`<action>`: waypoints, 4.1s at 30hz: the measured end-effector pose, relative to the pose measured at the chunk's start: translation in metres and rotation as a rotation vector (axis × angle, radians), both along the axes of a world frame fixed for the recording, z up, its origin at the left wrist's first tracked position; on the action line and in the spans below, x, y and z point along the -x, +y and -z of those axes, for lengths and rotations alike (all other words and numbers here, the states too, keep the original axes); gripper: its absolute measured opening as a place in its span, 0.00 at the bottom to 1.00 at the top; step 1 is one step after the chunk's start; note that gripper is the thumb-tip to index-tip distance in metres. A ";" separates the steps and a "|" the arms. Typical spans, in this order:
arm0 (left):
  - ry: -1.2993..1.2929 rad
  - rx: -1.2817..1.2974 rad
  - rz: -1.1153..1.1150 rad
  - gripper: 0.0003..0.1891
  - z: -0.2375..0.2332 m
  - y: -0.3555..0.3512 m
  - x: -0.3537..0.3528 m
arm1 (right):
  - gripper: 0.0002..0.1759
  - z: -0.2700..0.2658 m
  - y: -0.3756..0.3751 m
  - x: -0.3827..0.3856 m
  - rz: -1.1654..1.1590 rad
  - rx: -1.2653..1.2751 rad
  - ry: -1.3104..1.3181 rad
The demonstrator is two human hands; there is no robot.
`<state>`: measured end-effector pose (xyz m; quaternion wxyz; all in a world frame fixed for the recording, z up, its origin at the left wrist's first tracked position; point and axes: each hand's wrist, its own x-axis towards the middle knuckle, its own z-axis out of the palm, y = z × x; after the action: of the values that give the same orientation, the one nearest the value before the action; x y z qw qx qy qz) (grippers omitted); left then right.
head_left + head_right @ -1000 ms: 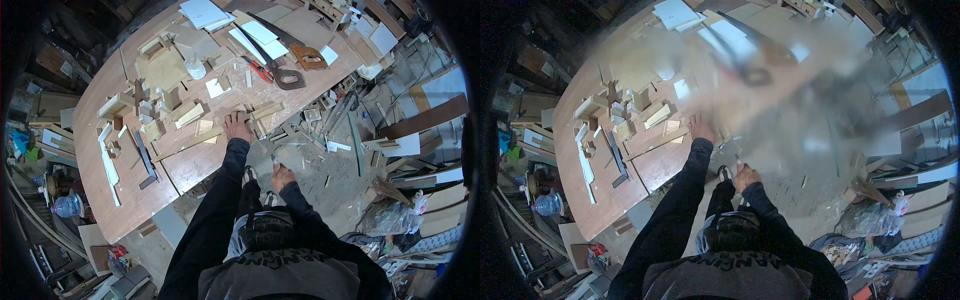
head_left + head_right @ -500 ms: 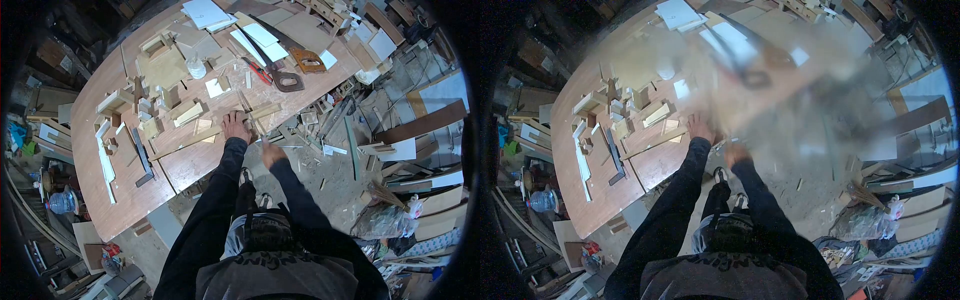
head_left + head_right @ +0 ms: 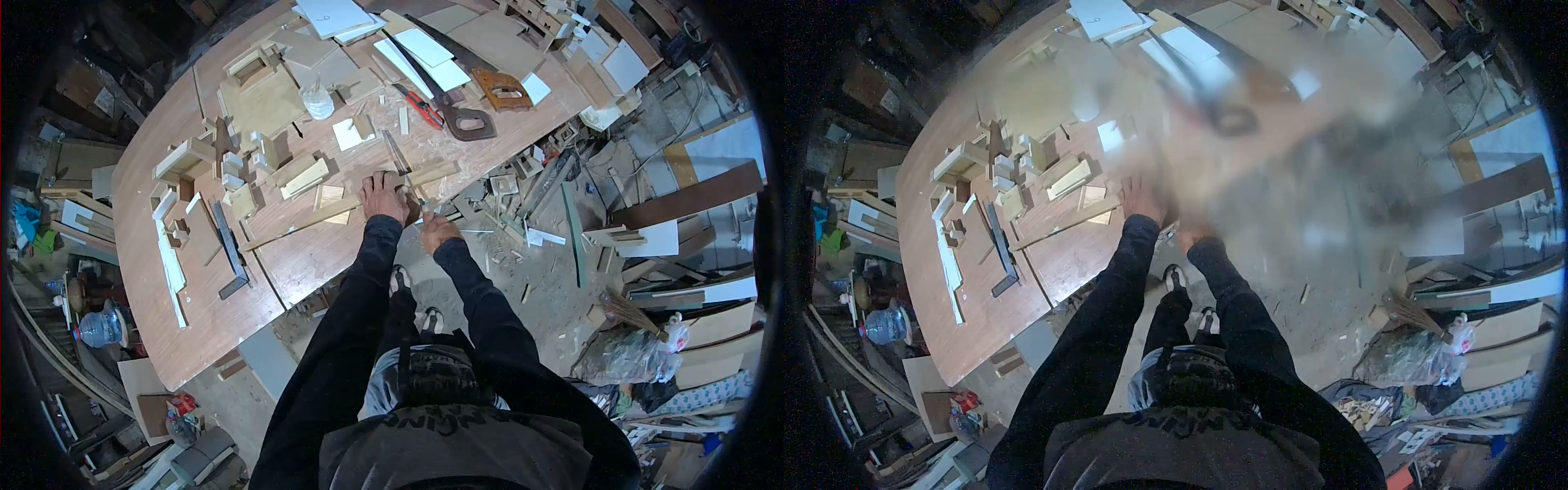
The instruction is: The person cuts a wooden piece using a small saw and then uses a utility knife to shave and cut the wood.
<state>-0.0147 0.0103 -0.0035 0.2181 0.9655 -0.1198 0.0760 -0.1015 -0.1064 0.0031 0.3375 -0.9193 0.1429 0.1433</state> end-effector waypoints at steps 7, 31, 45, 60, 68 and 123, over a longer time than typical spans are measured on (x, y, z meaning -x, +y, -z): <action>0.009 0.028 0.008 0.21 0.004 0.002 -0.002 | 0.25 -0.039 -0.006 0.049 -0.014 0.040 0.152; 0.006 0.049 -0.012 0.27 0.002 -0.002 -0.005 | 0.22 0.012 -0.001 0.029 0.126 0.025 0.173; 0.004 -0.016 -0.009 0.22 0.005 0.007 0.005 | 0.23 0.016 0.001 -0.007 -0.202 0.129 -0.056; -0.021 0.033 0.001 0.23 -0.005 0.000 -0.005 | 0.26 0.020 -0.005 0.033 -0.108 0.163 0.041; -0.011 0.047 0.016 0.21 -0.004 0.004 -0.001 | 0.28 -0.010 0.002 0.000 -0.050 0.067 -0.024; -0.068 0.079 -0.047 0.20 0.013 -0.001 -0.005 | 0.23 0.014 0.000 -0.006 -0.179 0.194 -0.048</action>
<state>-0.0096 0.0090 -0.0169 0.2499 0.9557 -0.1013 0.1184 -0.0957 -0.1066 -0.0112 0.2360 -0.9599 0.0654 0.1363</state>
